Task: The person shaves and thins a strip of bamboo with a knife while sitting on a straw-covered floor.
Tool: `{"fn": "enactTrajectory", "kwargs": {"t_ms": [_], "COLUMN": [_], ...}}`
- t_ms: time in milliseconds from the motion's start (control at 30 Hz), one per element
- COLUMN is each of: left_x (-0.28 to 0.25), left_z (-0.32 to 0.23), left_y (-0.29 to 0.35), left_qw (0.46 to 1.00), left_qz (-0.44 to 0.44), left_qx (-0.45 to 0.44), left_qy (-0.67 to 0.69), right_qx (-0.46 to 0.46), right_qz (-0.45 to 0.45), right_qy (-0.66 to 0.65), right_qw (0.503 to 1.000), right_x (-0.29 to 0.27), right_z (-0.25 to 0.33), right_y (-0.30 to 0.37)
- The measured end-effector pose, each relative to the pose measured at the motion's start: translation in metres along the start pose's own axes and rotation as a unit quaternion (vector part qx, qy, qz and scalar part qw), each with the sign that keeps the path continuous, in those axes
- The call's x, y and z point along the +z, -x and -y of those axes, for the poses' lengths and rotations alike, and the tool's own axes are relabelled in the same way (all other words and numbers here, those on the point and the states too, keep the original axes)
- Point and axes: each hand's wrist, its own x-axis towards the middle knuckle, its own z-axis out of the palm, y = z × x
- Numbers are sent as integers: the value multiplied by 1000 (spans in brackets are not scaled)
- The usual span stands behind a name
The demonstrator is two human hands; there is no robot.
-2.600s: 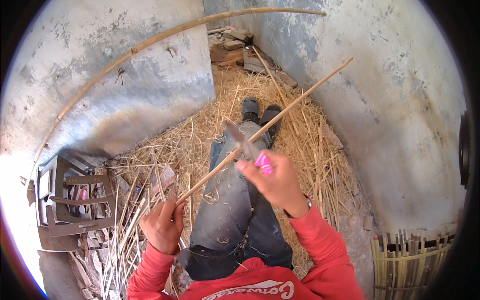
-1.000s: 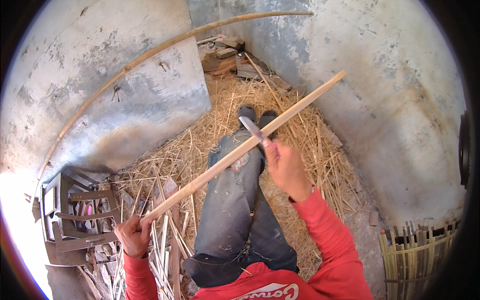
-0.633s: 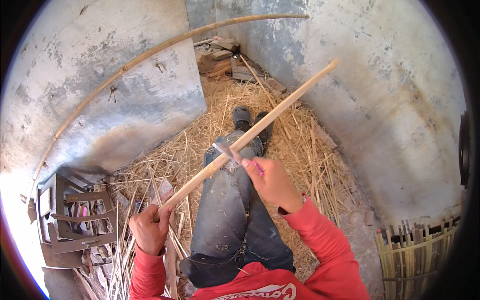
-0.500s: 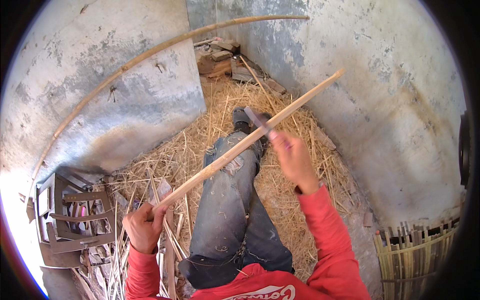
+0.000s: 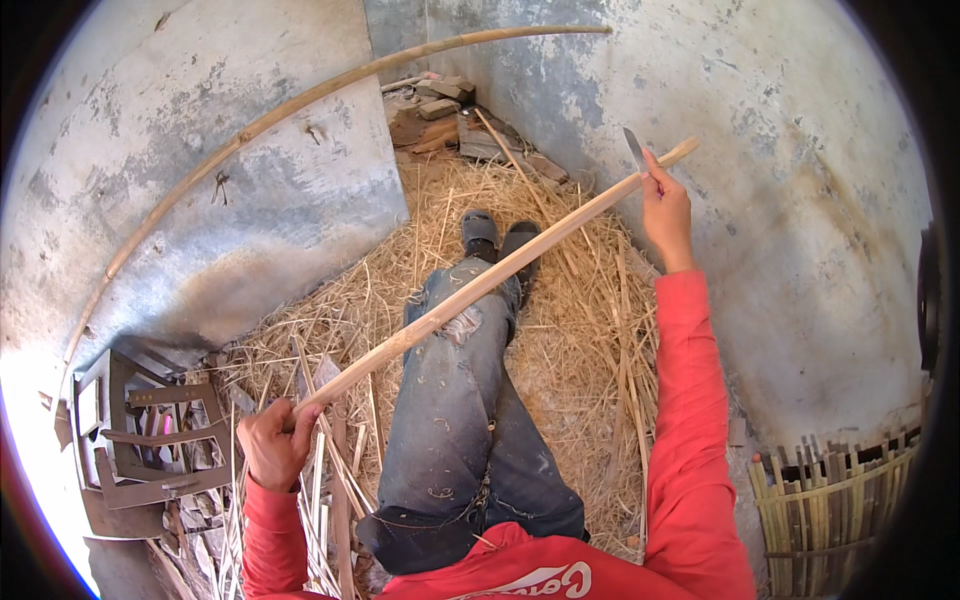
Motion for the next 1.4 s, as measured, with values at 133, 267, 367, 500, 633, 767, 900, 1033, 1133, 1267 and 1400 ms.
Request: {"fn": "enactTrajectory", "kwargs": {"t_ms": [133,267,367,500,633,767,900,1033,1133,1267,1400], "left_x": [1,-5,-5,-7,-7,-5,0,0,4,13,17], "left_z": [2,-6,-9,-14,-18,-16,-17,-18,-23,-33,-30], "left_y": [1,-4,-3,0,3,4,8,11,12,4,13], "left_qw": [997,992,993,994,996,995,998,997,998,999,999], "left_qz": [-42,-70,-61,-57,-50,-54,-46,-38,-38,-40,-22], "left_qx": [48,75,70,46,28,34,-6,14,10,5,5], "left_qy": [-46,-78,-75,-75,-69,-81,-42,-60,-44,-33,-32], "right_qx": [24,-37,-63,-15,-15,-26,19,21,-13,-43,-9], "right_qz": [89,102,96,152,169,155,202,229,203,153,214], "right_qy": [-9,-89,-149,-149,-158,-215,-224,-242,-189,-197,-209], "right_qw": [996,990,982,977,973,964,953,943,961,967,954], "right_x": [18,40,46,39,34,32,26,24,27,41,32], "right_z": [17,50,67,92,94,106,115,115,101,96,103], "right_y": [23,73,100,125,133,143,154,156,133,128,125]}}
